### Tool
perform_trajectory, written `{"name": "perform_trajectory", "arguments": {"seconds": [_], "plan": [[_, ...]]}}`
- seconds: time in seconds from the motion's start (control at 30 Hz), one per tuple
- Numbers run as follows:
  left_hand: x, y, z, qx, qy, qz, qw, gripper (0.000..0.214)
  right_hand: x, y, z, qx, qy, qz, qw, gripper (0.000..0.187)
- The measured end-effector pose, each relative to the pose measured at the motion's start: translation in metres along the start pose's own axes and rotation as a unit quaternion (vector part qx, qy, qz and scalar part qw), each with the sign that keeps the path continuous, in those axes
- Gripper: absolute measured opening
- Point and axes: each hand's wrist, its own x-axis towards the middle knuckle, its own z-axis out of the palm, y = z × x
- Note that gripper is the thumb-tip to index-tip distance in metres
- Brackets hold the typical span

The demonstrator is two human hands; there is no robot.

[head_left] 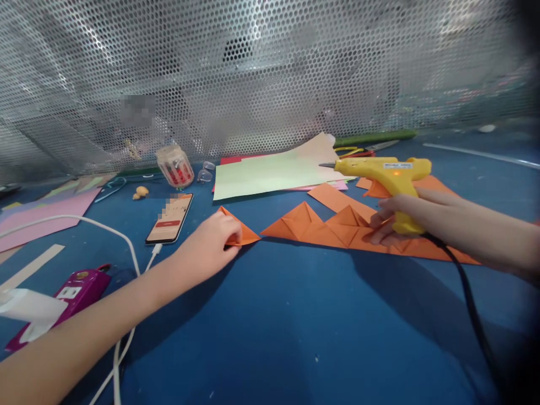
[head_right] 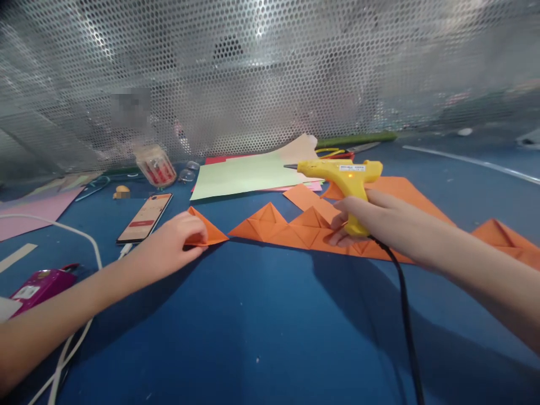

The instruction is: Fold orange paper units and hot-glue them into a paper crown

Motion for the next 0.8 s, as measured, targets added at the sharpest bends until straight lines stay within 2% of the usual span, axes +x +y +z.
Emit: {"name": "perform_trajectory", "arguments": {"seconds": [0.13,0.23,0.33,0.57,0.8], "plan": [[-0.01,0.015,0.01,-0.022,0.037,0.069,0.997,0.019,0.002,0.003,0.001,0.007,0.001,0.018,1.0,0.019],[-0.017,0.022,0.02,-0.018,0.081,0.093,0.992,0.019,0.004,0.007,-0.001,0.006,-0.006,0.025,1.0,0.021],[-0.023,0.027,0.029,0.007,0.101,0.115,0.988,0.026,0.009,0.012,-0.005,0.003,-0.017,0.031,0.999,0.023],[-0.032,0.029,0.04,0.059,0.089,0.134,0.985,0.034,0.016,0.019,-0.009,0.011,0.018,0.018,1.0,0.021],[-0.036,0.037,0.036,0.1,0.085,0.143,0.981,0.044,0.015,0.017,-0.008,-0.03,0.008,0.01,0.999,0.022]]}}
